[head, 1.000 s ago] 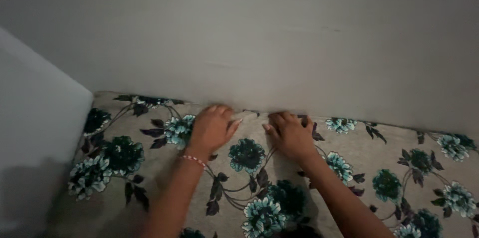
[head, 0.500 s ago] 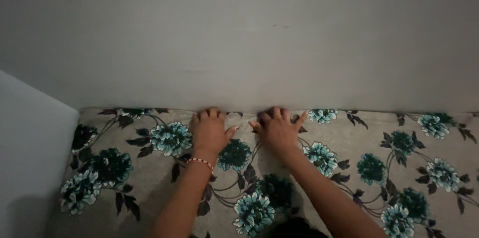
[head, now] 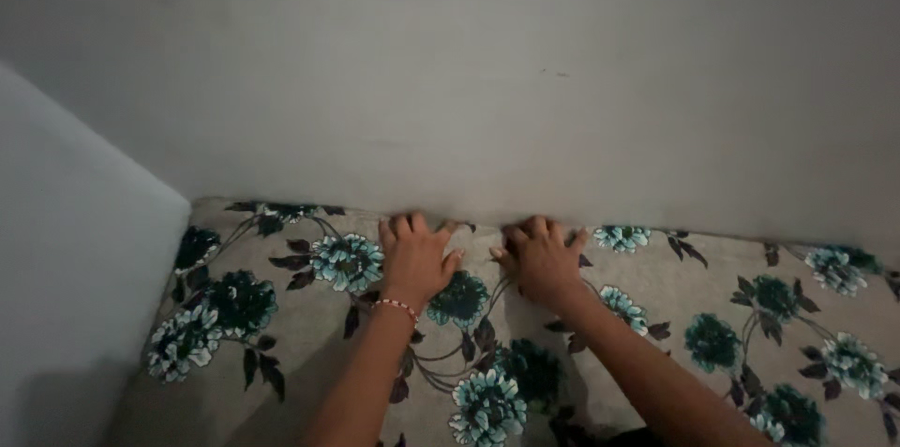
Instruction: The person smooths a floral-patterned rug on the floor by hand, pressing and tucking the edges along the wall to flatten the surface.
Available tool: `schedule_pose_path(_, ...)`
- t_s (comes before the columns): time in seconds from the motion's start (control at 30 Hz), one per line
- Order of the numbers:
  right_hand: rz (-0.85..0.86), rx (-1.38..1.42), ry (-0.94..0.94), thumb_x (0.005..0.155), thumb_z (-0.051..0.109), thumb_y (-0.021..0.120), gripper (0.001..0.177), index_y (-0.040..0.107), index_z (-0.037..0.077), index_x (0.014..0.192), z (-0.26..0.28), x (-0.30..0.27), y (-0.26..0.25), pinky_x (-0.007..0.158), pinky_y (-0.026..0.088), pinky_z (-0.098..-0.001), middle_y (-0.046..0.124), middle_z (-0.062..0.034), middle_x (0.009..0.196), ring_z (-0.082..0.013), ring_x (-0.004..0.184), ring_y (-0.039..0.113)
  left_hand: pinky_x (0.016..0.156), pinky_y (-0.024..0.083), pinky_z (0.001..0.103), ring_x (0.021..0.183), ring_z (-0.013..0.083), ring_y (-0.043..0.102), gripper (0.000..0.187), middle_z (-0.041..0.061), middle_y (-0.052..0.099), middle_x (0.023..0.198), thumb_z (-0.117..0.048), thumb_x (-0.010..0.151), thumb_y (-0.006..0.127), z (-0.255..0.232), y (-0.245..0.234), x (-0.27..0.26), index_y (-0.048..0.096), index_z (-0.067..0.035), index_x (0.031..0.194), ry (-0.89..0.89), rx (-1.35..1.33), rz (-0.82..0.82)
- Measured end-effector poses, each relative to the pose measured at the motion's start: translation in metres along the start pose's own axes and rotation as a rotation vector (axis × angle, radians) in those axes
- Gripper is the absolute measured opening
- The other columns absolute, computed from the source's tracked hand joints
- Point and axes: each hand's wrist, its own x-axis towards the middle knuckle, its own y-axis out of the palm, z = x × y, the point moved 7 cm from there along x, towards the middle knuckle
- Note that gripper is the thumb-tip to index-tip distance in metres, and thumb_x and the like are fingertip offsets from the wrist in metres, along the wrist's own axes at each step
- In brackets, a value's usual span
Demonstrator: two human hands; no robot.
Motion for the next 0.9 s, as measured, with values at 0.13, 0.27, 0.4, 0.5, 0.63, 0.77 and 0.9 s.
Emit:
schedule_pose_path(0.13, 0.053, -0.052, -0.009, 0.093, 0.055, 0.056, 0.054, 0.056, 0.028, 0.140, 0.006, 0.005, 0.000, 0.108, 0.021, -0.0785, 0.048, -0.0108, 0.145, -0.0353, 0.140, 0.039, 0.110, 0.022, 0.070, 0.130, 0.0444, 0.039, 0.056, 0.021, 0.049, 0.135, -0.051, 0.088, 0.065, -0.001, 0.009, 0.002, 0.059, -0.029, 0.139, -0.024, 0.020, 0.001)
schedule_pose_path(0.27, -0.129, 0.073, -0.206, 0.097, 0.045, 0.054, 0.044, 0.062, 0.017, 0.131, 0.039, 0.002, 0.000, 0.115, 0.036, -0.0610, 0.059, -0.0054, 0.143, -0.0290, 0.136, 0.053, 0.112, 0.021, 0.070, 0.131, 0.0448, 0.039, 0.054, 0.020, 0.050, 0.133, -0.048, 0.086, 0.067, -0.002, 0.012, 0.001, 0.062, -0.029, 0.136, -0.048, 0.017, -0.073)
schedule_pose_path(0.4, -0.170, 0.331, -0.308, 0.096, 0.047, 0.052, 0.057, 0.055, 0.011, 0.141, 0.069, 0.008, 0.004, 0.110, 0.032, -0.0567, 0.059, -0.0122, 0.138, -0.0344, 0.130, 0.053, 0.117, 0.023, 0.062, 0.127, 0.0427, 0.043, 0.052, 0.019, 0.053, 0.128, -0.036, 0.081, 0.072, 0.006, 0.007, -0.001, 0.066, -0.022, 0.130, 0.019, -0.098, -0.065)
schedule_pose_path(0.5, -0.211, 0.368, -0.320, 0.099, 0.045, 0.048, 0.055, 0.053, 0.011, 0.142, 0.065, -0.004, 0.002, 0.117, 0.025, -0.0556, 0.057, -0.0128, 0.139, -0.0320, 0.131, 0.051, 0.108, 0.036, 0.054, 0.120, 0.0418, 0.052, 0.046, 0.021, 0.059, 0.126, -0.025, 0.083, 0.072, 0.030, -0.008, -0.005, 0.067, -0.008, 0.126, 0.163, -0.348, -0.214)
schedule_pose_path(0.63, -0.302, 0.323, -0.378, 0.103, 0.042, 0.043, 0.056, 0.048, 0.008, 0.147, 0.064, -0.014, -0.003, 0.117, 0.021, -0.0548, 0.055, -0.0168, 0.139, -0.0329, 0.133, 0.046, 0.101, 0.051, 0.045, 0.110, 0.0350, 0.065, 0.022, 0.018, 0.069, 0.115, -0.010, 0.093, 0.060, 0.119, -0.013, -0.011, 0.072, -0.002, 0.109, -0.108, -0.241, -0.288)
schedule_pose_path(0.77, -0.269, 0.349, -0.339, 0.103, 0.043, 0.042, 0.055, 0.049, 0.009, 0.145, 0.065, -0.016, -0.002, 0.120, 0.020, -0.0527, 0.056, -0.0143, 0.139, -0.0308, 0.135, 0.046, 0.096, 0.050, 0.047, 0.106, 0.0380, 0.063, 0.019, 0.017, 0.071, 0.114, -0.008, 0.097, 0.059, 0.202, -0.051, -0.039, 0.074, -0.002, 0.108, -0.199, -0.098, -0.637)
schedule_pose_path(0.9, -0.289, 0.327, -0.348, 0.102, 0.043, 0.042, 0.055, 0.050, 0.009, 0.144, 0.067, -0.016, -0.005, 0.120, 0.019, -0.0522, 0.056, -0.0136, 0.140, -0.0295, 0.135, 0.046, 0.097, 0.050, 0.044, 0.106, 0.0331, 0.064, 0.027, 0.011, 0.073, 0.112, -0.003, 0.089, 0.059, 0.231, -0.057, -0.040, 0.077, -0.008, 0.109, -0.251, 0.010, -0.504)
